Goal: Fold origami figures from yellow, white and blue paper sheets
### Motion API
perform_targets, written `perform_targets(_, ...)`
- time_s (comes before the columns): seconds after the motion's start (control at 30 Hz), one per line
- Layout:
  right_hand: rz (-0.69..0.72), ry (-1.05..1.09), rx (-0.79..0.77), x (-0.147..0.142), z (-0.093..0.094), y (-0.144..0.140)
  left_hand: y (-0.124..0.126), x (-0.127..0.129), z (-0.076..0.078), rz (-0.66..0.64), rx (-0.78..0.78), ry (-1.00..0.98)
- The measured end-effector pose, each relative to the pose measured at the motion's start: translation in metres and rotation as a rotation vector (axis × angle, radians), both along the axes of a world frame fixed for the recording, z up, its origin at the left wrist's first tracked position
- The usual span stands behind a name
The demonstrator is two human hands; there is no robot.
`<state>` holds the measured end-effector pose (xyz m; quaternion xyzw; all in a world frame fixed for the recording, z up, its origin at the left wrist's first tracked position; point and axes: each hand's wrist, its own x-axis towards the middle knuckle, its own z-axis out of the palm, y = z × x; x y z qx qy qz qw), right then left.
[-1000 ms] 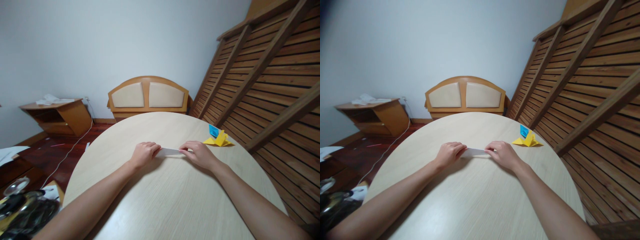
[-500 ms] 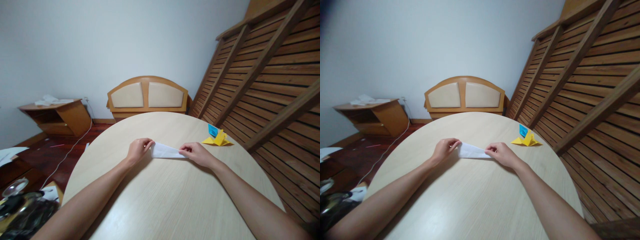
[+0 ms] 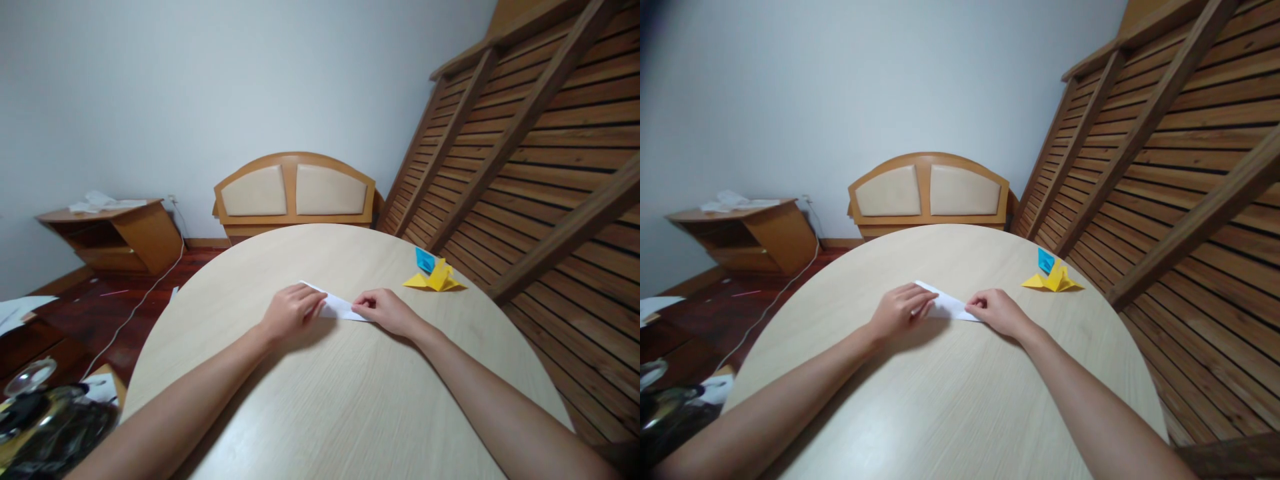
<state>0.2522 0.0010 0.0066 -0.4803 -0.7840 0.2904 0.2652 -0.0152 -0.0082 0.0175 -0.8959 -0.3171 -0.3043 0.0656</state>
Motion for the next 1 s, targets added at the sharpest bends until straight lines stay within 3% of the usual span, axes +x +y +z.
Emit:
perform_targets(0.03,-0.002,0.002,0.009,-0.002,0.0,0.0,-0.005,0.007,-0.001,-0.066,-0.034,0.066)
perform_targets(0.17,0.005,-0.033,0.05,-0.008,-0.001,-0.002,-0.016,0.022,-0.008,-0.11,-0.21,0.222)
perform_targets(0.4,-0.007,-0.141,0.127,-0.01,0.001,-0.001,-0.011,0.011,-0.016,-0.09,-0.448,0.347)
perform_targets(0.63,0.104,-0.201,0.158,-0.005,0.007,-0.003,-0.013,0.011,-0.014,-0.043,-0.539,0.411)
perform_targets(0.83,0.121,-0.215,0.15,-0.005,0.01,-0.007,-0.007,0.006,-0.013,0.146,-0.567,0.461)
perform_targets(1.0,0.102,-0.207,0.168,-0.008,0.009,-0.008,-0.008,0.004,-0.019,0.324,-0.433,0.438)
